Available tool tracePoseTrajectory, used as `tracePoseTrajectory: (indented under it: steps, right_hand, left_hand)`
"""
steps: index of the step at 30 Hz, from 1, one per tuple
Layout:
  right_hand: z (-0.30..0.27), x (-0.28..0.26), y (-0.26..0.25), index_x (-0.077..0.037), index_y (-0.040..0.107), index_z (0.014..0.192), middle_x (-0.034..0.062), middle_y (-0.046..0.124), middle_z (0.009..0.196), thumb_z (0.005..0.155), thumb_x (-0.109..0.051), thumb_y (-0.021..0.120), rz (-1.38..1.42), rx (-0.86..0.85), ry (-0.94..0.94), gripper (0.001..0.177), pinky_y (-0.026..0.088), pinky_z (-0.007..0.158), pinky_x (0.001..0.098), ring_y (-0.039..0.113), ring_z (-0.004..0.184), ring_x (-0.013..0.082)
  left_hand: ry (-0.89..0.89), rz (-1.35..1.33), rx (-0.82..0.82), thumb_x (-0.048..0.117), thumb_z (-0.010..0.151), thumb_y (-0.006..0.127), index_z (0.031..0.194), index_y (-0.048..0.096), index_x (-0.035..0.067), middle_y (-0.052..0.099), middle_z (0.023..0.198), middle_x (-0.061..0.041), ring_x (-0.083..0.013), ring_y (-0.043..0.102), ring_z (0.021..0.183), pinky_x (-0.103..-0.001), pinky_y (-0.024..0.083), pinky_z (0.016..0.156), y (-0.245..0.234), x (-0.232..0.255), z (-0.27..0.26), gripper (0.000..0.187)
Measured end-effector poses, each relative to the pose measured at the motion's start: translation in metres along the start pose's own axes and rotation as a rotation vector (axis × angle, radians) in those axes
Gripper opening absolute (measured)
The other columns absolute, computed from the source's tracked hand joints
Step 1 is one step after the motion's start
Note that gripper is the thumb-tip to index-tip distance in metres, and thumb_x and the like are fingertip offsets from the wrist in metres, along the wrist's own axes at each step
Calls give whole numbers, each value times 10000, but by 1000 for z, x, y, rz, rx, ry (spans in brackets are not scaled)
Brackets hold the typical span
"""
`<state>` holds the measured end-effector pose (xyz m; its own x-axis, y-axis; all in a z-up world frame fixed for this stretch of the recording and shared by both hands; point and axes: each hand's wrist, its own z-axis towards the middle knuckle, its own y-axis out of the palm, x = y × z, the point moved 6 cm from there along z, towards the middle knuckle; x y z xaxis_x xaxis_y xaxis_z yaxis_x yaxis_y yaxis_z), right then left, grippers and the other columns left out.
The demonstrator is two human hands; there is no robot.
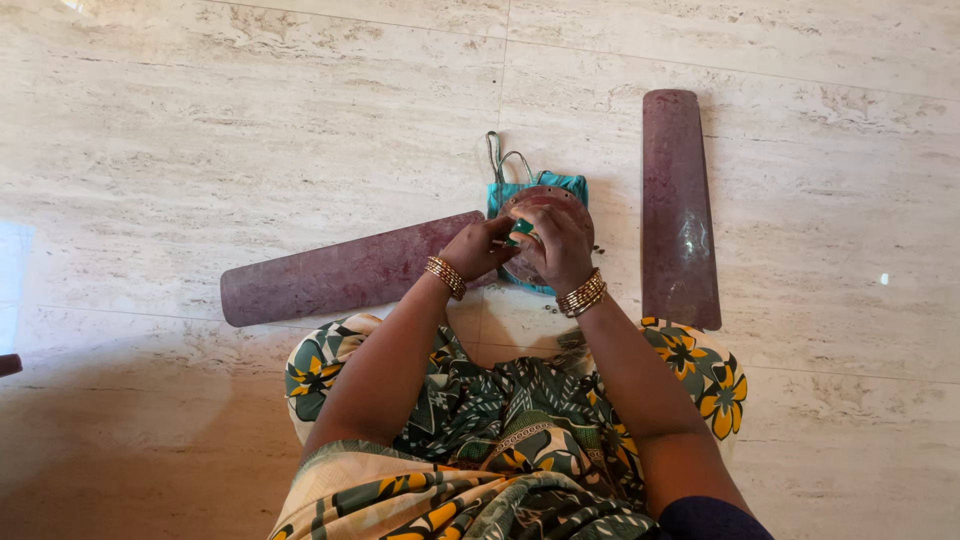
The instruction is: The person sits on the floor and attaches two fan blades to the central hub of a ceiling fan using a screwdriver. They tighten the screws on each blade to secure them in place.
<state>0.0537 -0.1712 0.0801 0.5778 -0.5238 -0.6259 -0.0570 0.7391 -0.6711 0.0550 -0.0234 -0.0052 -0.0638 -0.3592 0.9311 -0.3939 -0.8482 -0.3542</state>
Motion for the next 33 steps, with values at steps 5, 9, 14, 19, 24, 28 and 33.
tracePoseTrajectory:
  steps: [5,9,14,19,24,28,33]
  right_hand:
    - [6,-25,-13,-130,647,1345,66,721,1157,988,-207,711,-68,-67,-155,371,504,905,413,677,1022,249]
    - [11,-27,-14,-125,654,1357,50,721,1079,966,-191,708,-46,-158,-110,400,498,864,406,660,925,219]
    - [10,-31,-12,-133,666,1266,45,725,1071,952,-194,728,-80,-122,-130,326,488,890,429,685,956,227]
    - [9,-26,-7,-116,663,1233,57,727,1103,961,-216,732,-80,-52,-101,298,526,884,422,697,1013,257]
    - [8,-22,-5,-61,645,1187,81,717,1115,953,-291,746,-84,25,-130,344,555,878,414,689,1027,275]
    - [6,-19,-1,-43,667,1115,80,686,963,912,-344,795,-115,3,-70,385,551,779,397,668,852,249]
    - [4,-23,0,-74,678,1069,73,661,888,868,-367,823,-186,32,-69,384,528,746,407,650,775,242]
  left_hand:
    - [-9,83,-3,205,888,754,1210,646,40,774,1050,-150,-273,765,963,-384,609,835,-1,2,0,377]
    - [-25,99,12,228,892,767,1160,672,46,780,1024,-144,-278,768,943,-385,612,832,-1,1,0,338]
    - [-20,85,8,259,866,775,1163,677,52,768,1003,-142,-286,764,924,-393,608,822,-2,-2,0,375]
    - [-39,171,2,307,872,761,1195,657,90,766,959,-135,-288,756,919,-412,592,816,-3,0,-1,403]
    - [-3,194,-7,284,872,755,1166,642,101,749,970,-139,-298,745,901,-422,587,803,-5,10,-2,365]
    - [10,191,-5,247,843,749,1204,635,102,741,986,-135,-297,734,866,-422,588,792,-6,13,-3,406]
    - [-56,210,-43,219,851,748,1211,654,122,753,1012,-124,-283,754,883,-405,600,794,-2,-1,-4,385]
